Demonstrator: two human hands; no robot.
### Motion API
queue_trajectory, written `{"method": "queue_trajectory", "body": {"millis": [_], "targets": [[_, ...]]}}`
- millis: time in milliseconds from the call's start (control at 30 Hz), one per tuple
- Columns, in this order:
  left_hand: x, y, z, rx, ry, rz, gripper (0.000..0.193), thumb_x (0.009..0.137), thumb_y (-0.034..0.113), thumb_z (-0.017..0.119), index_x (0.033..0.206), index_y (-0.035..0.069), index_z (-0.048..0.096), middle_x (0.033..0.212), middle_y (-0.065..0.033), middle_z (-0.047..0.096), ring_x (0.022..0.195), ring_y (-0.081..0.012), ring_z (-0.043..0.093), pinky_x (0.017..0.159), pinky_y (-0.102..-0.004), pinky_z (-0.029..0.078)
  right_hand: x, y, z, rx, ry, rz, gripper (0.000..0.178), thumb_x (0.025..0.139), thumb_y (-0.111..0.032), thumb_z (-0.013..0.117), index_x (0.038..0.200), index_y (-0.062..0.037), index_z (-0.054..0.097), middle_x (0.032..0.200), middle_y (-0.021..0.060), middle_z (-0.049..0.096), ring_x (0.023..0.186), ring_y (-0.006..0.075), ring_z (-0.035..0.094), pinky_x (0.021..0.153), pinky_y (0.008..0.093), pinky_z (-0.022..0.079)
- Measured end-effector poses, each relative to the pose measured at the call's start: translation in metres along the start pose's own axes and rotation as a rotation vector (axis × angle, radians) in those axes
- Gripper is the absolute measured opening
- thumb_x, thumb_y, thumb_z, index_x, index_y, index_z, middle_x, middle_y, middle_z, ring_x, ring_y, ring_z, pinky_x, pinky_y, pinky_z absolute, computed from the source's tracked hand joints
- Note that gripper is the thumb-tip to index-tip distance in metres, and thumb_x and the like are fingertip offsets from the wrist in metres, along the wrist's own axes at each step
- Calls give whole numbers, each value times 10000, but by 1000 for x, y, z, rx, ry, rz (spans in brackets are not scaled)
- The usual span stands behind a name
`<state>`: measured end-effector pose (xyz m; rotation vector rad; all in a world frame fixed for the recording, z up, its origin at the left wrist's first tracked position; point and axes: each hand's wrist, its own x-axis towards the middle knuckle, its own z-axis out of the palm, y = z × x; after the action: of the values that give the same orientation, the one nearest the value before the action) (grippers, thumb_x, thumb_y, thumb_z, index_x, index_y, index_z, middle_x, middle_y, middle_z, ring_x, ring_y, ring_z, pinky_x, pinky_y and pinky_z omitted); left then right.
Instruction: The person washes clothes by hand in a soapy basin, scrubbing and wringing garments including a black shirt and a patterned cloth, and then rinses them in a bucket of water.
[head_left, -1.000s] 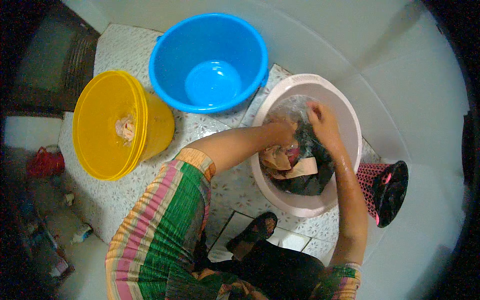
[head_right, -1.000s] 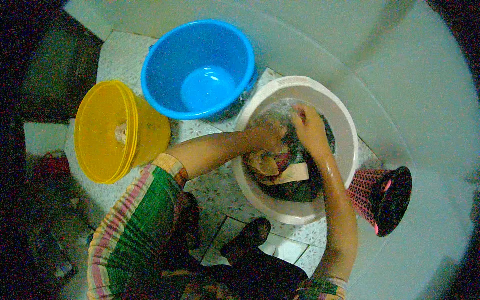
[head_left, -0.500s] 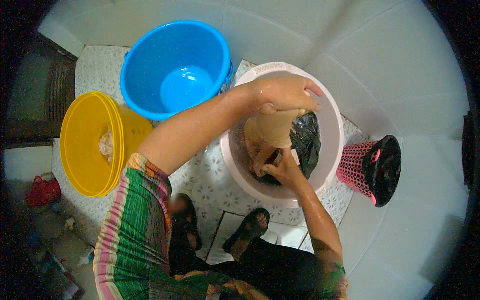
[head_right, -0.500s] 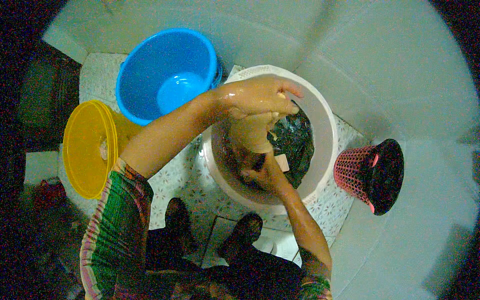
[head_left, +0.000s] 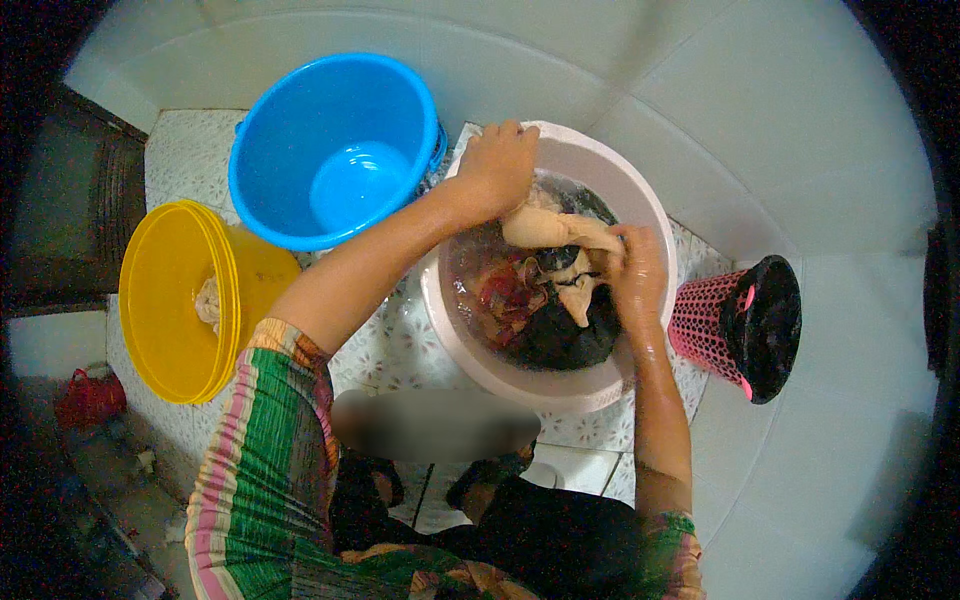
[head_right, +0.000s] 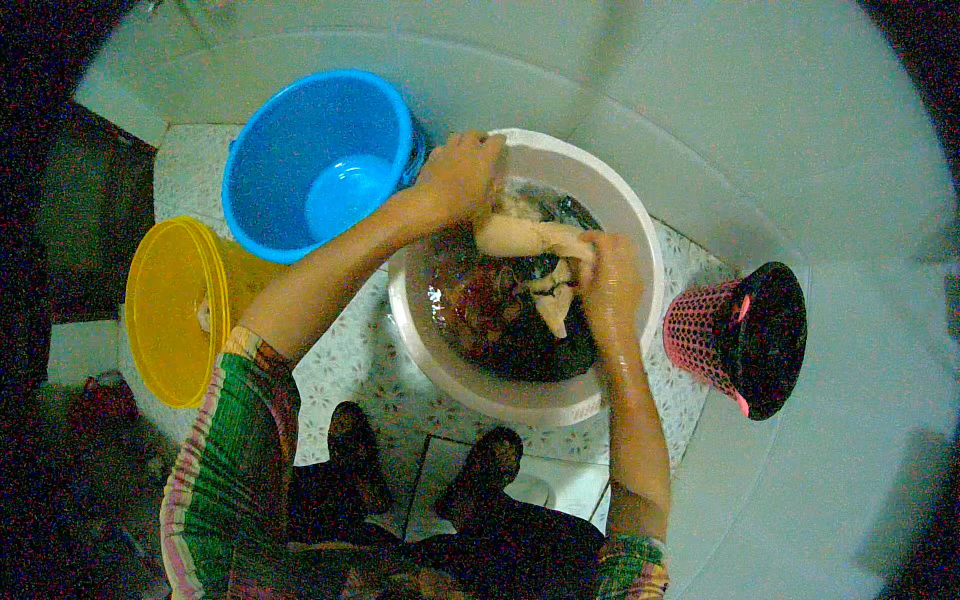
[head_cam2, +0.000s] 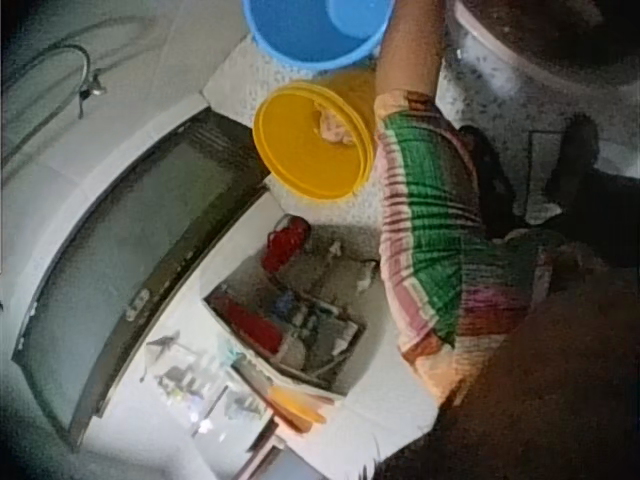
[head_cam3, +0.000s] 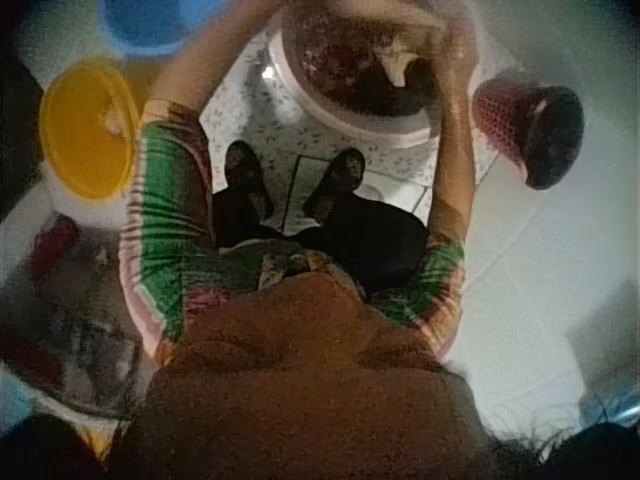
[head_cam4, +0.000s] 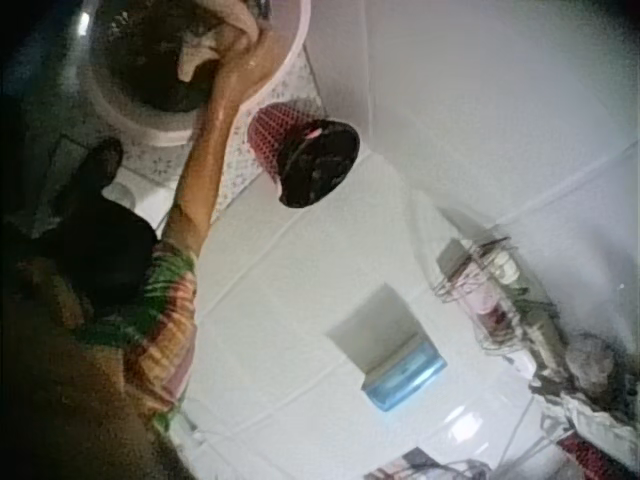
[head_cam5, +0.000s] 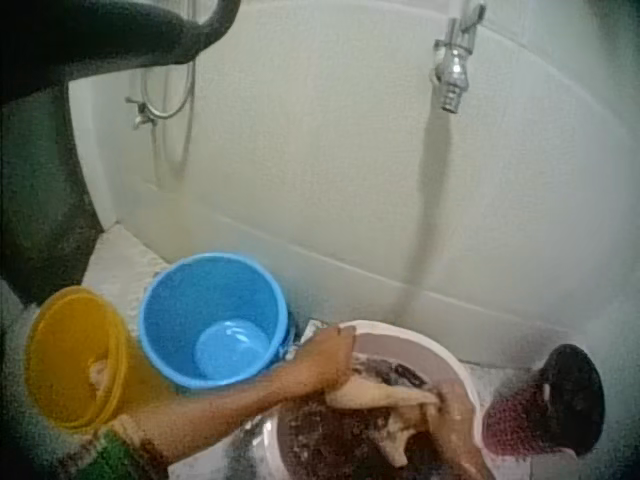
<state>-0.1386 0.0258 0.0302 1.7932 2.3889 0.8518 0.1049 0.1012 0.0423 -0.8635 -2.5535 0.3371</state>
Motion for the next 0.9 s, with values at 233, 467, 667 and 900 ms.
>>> {"method": "queue_trajectory", "body": {"millis": [233,467,667,900], "targets": [[-30,29,11,247,-72,318,165,734,144,589,853,53,658,975,-132,602,983,-294,521,851,-393,398,-40,14,46,-209,-223,168,435,719,-111,679,1116,-127,503,985,129,564,915,325,565,730,416,463],[-62,12,78,309,-44,175,205,735,132,560,904,29,611,819,-129,589,833,-286,576,715,-398,465,-28,19,38,6,-334,347,343,735,-143,676,1048,-92,546,991,142,552,864,350,583,719,437,472],[-34,-11,74,109,-271,230,256,743,170,581,975,66,614,842,-174,630,806,-348,619,725,-456,489,-7,31,10,-121,26,198,270,727,-48,628,984,-113,574,946,144,535,836,367,573,704,434,464],[8,5,-67,-139,-722,103,328,720,176,591,1026,57,599,951,-199,637,882,-368,615,774,-455,488,12,5,-33,-37,286,127,356,716,55,560,1050,-68,548,950,184,470,865,347,519,759,410,451]]}}
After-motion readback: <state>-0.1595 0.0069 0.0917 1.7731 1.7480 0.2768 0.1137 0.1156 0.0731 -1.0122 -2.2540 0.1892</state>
